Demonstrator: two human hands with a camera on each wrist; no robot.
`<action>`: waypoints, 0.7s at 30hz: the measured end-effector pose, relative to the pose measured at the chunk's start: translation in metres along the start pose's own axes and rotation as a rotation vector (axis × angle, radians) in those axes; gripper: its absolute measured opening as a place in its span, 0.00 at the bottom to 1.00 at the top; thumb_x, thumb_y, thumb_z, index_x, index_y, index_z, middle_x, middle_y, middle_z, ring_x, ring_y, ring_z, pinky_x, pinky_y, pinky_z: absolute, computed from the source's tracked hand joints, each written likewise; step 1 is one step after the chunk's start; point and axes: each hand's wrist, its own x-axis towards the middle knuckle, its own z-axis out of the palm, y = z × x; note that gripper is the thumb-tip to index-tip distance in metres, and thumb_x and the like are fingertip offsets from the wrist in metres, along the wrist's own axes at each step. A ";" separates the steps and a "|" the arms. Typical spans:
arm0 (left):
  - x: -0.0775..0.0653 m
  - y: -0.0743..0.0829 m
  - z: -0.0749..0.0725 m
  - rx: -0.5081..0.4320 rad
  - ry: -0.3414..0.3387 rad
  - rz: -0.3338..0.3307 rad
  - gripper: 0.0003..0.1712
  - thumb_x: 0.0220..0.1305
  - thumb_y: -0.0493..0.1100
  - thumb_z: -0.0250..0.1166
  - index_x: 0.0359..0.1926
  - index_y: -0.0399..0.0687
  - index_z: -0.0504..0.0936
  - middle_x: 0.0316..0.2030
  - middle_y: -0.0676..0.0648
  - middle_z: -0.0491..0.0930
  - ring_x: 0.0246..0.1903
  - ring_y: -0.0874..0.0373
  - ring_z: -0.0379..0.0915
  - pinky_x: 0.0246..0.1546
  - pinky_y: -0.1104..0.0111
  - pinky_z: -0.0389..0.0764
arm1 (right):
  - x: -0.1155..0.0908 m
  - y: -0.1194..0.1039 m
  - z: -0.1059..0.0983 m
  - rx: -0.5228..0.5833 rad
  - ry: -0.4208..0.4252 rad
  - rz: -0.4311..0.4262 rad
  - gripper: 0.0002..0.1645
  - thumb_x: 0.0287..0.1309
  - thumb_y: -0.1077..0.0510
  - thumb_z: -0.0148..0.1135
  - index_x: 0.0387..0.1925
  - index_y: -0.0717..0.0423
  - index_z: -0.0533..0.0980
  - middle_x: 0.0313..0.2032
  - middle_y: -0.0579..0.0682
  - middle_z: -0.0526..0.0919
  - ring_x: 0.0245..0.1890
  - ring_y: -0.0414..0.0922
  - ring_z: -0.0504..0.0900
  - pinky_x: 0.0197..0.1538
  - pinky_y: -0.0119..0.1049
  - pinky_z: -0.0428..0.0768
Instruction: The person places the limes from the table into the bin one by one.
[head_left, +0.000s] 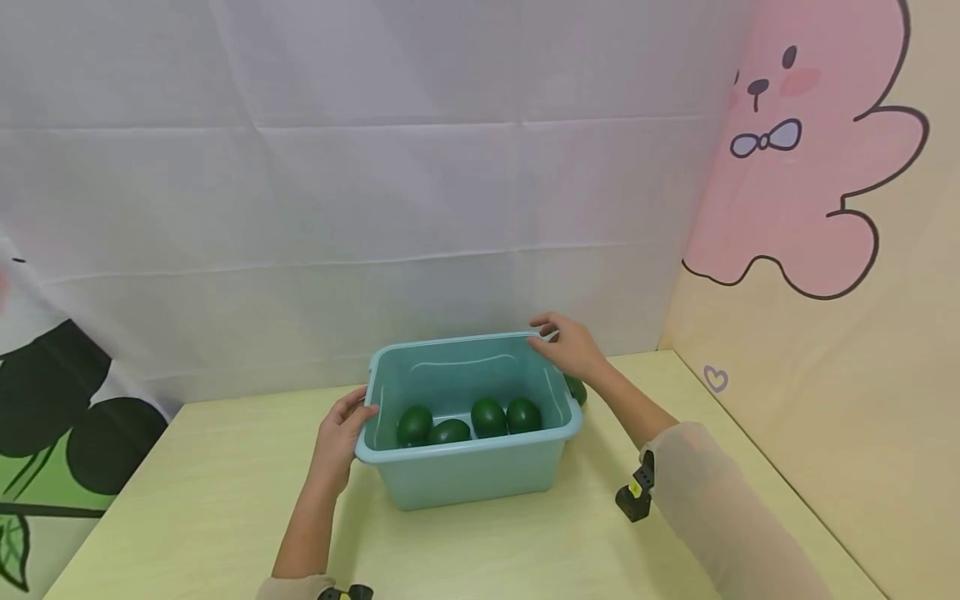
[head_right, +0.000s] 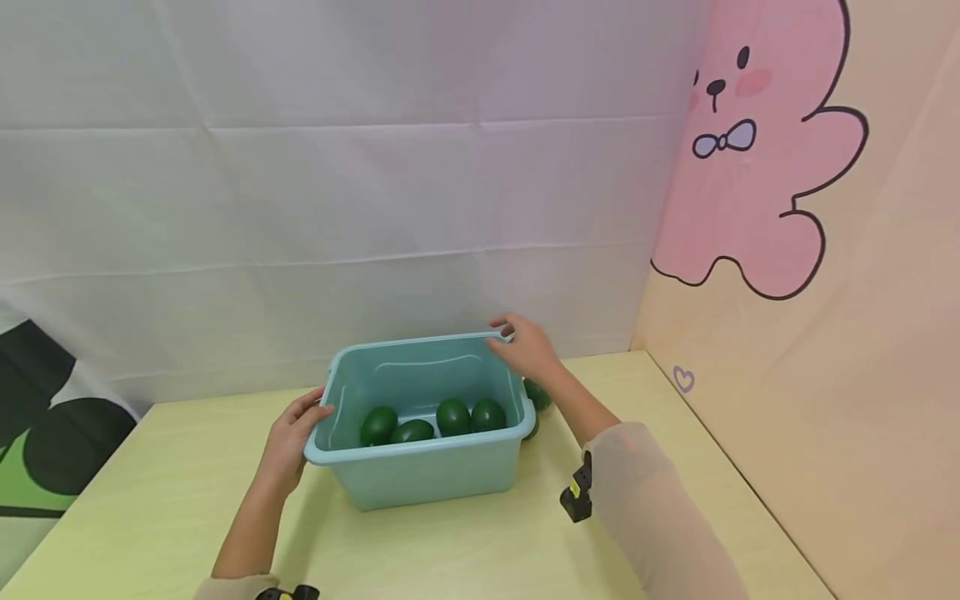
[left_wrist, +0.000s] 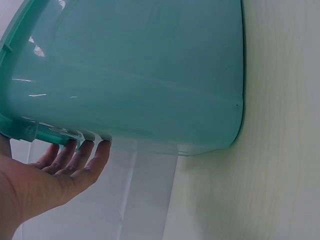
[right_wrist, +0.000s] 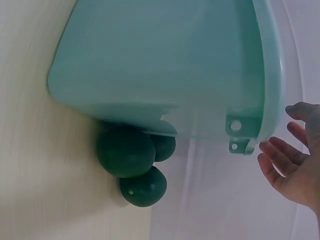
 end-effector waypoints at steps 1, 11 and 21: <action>-0.001 0.000 0.000 0.000 0.001 -0.001 0.30 0.68 0.44 0.52 0.68 0.44 0.58 0.67 0.40 0.62 0.60 0.48 0.63 0.41 0.76 0.72 | -0.001 0.002 -0.001 -0.002 0.002 0.001 0.22 0.63 0.51 0.55 0.56 0.55 0.71 0.52 0.62 0.77 0.48 0.55 0.79 0.50 0.48 0.77; -0.007 0.001 0.003 0.003 0.012 -0.002 0.30 0.68 0.44 0.52 0.68 0.44 0.58 0.66 0.39 0.62 0.60 0.48 0.63 0.40 0.77 0.72 | -0.008 0.022 -0.014 0.002 0.020 0.036 0.23 0.63 0.51 0.54 0.57 0.57 0.70 0.52 0.62 0.77 0.49 0.56 0.78 0.51 0.50 0.76; -0.012 0.000 0.006 0.002 0.023 -0.003 0.29 0.68 0.45 0.52 0.68 0.44 0.59 0.66 0.40 0.63 0.59 0.48 0.64 0.40 0.77 0.73 | -0.017 0.046 -0.018 -0.018 0.020 0.047 0.23 0.63 0.52 0.55 0.55 0.60 0.71 0.52 0.64 0.77 0.49 0.59 0.78 0.51 0.51 0.76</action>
